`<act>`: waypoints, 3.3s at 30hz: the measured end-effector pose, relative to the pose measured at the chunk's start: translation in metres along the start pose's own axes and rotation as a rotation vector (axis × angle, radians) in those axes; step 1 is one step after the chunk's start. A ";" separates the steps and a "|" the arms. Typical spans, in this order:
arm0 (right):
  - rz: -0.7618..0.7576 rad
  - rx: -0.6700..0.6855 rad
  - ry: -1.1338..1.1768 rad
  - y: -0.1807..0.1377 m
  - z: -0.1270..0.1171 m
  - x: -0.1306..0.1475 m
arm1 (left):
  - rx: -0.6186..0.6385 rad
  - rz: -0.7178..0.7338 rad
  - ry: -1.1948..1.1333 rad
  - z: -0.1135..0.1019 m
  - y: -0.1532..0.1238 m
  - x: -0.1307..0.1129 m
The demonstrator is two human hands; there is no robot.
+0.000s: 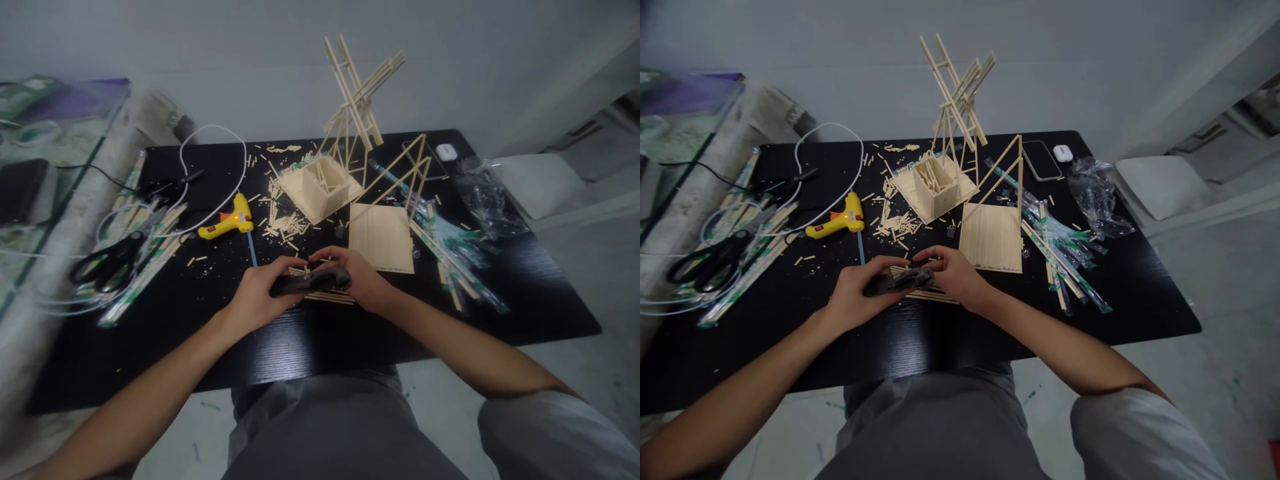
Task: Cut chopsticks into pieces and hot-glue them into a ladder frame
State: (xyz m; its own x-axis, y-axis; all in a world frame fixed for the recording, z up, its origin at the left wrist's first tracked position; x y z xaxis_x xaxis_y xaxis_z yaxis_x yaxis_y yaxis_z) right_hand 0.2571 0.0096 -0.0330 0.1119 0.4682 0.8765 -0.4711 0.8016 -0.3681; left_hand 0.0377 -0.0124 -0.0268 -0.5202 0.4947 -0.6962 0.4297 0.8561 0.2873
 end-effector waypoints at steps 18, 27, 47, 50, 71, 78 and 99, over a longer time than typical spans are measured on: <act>0.118 0.057 0.105 -0.001 0.006 -0.002 | -0.056 0.277 0.182 -0.009 -0.003 -0.006; 0.126 0.142 0.039 -0.002 0.005 0.001 | -0.047 0.323 0.241 -0.011 -0.006 -0.004; 0.083 0.142 -0.026 -0.006 0.007 0.004 | -0.022 0.321 0.186 -0.009 -0.005 -0.003; 0.102 0.120 0.000 -0.004 0.005 0.003 | 0.000 0.239 0.127 -0.010 -0.003 -0.003; 0.149 0.155 0.157 0.003 0.004 -0.005 | -0.040 -0.013 -0.122 -0.007 0.006 -0.008; 0.103 0.135 0.136 0.000 0.008 -0.002 | -0.031 0.128 -0.071 -0.011 0.004 -0.006; -0.019 0.183 -0.141 -0.005 0.002 0.003 | 0.039 0.431 0.211 -0.015 -0.002 0.002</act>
State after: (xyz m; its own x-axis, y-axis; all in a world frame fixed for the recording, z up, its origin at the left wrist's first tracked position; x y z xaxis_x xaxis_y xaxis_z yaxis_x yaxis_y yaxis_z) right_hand 0.2580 0.0068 -0.0280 0.0049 0.3869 0.9221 -0.6225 0.7228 -0.3000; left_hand 0.0250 -0.0111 -0.0192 -0.4253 0.8265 -0.3687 0.6644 0.5618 0.4929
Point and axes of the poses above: each hand's wrist, its own y-axis towards the middle knuckle, its own z-axis out of the palm, x = y × z, the point moved 1 cm from there along y, towards the middle knuckle, and after that the axes turned 1 degree about z, right-handed, at the moved point
